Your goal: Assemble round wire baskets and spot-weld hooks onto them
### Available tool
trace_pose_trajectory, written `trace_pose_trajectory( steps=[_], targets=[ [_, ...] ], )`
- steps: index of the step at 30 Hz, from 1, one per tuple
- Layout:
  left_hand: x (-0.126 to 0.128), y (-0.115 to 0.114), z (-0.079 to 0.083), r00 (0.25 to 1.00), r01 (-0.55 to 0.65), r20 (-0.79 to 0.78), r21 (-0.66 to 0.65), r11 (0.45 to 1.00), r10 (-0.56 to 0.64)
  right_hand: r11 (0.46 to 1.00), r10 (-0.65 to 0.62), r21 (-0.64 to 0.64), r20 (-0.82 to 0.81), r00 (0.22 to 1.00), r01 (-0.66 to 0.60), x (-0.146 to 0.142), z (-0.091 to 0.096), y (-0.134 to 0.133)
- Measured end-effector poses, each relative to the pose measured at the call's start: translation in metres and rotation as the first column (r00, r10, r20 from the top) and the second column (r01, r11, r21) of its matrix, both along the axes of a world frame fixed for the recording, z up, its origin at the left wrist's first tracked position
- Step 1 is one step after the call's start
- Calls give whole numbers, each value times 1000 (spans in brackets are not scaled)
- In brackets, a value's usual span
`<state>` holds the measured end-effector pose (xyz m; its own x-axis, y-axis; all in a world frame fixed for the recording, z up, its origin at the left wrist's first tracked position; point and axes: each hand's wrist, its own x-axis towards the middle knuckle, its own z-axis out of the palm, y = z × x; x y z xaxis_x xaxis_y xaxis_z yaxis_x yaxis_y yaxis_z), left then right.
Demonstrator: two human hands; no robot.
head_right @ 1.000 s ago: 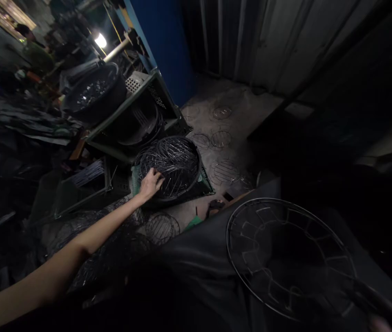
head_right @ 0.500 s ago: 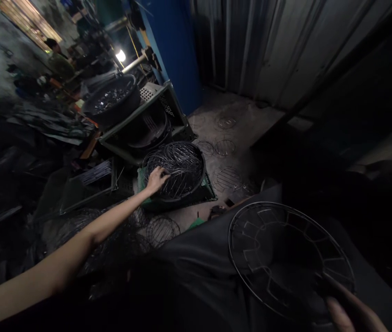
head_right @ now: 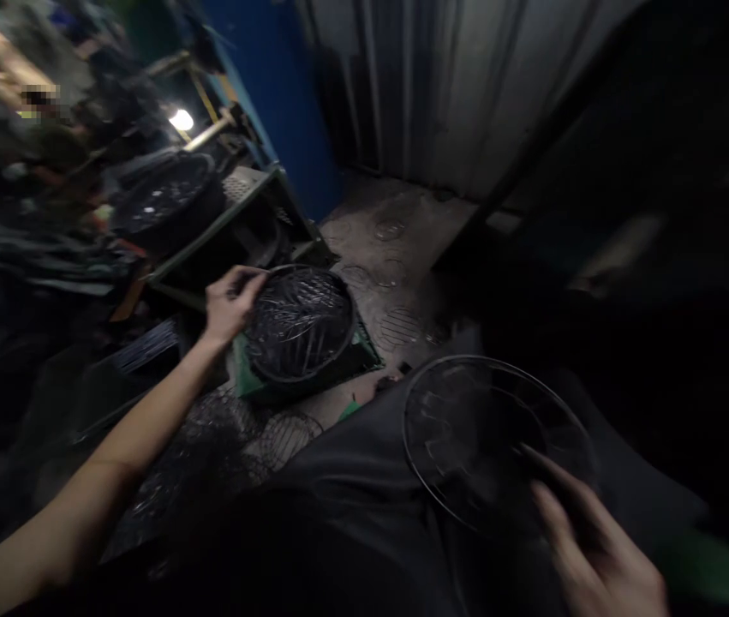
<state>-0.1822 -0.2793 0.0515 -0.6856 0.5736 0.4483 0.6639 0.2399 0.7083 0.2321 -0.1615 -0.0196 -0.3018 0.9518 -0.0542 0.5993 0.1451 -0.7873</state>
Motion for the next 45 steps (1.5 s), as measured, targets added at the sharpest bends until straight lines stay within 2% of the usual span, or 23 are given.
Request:
trace_pose_trajectory(
  steps=[2,4,5,6,8,9,10,11,12,15,17,20,23,28,32,36,39,42,45],
  targets=[
    [36,26,6,993,50,94,156,986,-65,999,-2,-36,-89,996,-2,-15,12,-5],
    [83,56,-5,939,125,279,274,953,-203,997,68,-13,-212,975,-73,-28,22,-5],
    [109,70,-15,839,140,462,328,934,-288,995,94,-6,-280,956,-99,-32,25,-3],
    [134,83,-27,762,190,544,331,924,-351,998,62,-12,-326,943,-70,-35,28,-2],
    [176,105,-49,631,305,656,282,910,-414,991,-132,-12,-327,936,136,-32,29,0],
    [190,113,-59,617,386,656,229,893,-435,960,-264,14,-282,922,279,-28,28,1],
    [198,121,-67,646,471,612,150,869,-456,914,-378,67,-222,899,401,-23,25,3],
    [202,128,-74,688,540,545,58,840,-480,870,-453,138,-160,877,474,-17,20,6],
    [201,134,-79,729,591,455,-41,806,-511,848,-481,204,-94,872,490,-12,14,10],
    [189,145,-89,776,630,256,-265,730,-577,878,-418,298,99,903,374,-4,-9,27],
    [183,149,-96,773,632,218,-341,696,-595,901,-388,296,216,896,318,-4,-22,35],
    [182,151,-108,761,636,190,-406,656,-620,912,-390,268,332,859,311,-7,-34,37],
    [184,152,-116,755,638,174,-421,645,-633,915,-390,247,352,851,318,-7,-40,32],
    [177,155,-121,712,692,235,-398,603,-662,927,-360,217,285,888,306,0,-41,26],
    [172,156,-123,706,703,270,-382,600,-655,944,-327,140,261,908,300,9,-39,23],
    [171,156,-124,710,702,284,-363,613,-644,930,-366,73,125,922,360,16,-40,18],
    [172,159,-124,688,724,381,-304,619,-618,918,-394,78,48,918,390,18,-43,20],
    [172,163,-125,661,733,487,-257,629,-571,918,-392,87,38,919,387,19,-44,24],
    [169,164,-127,640,741,539,-242,627,-548,922,-386,45,9,922,385,22,-46,25]
  ],
)
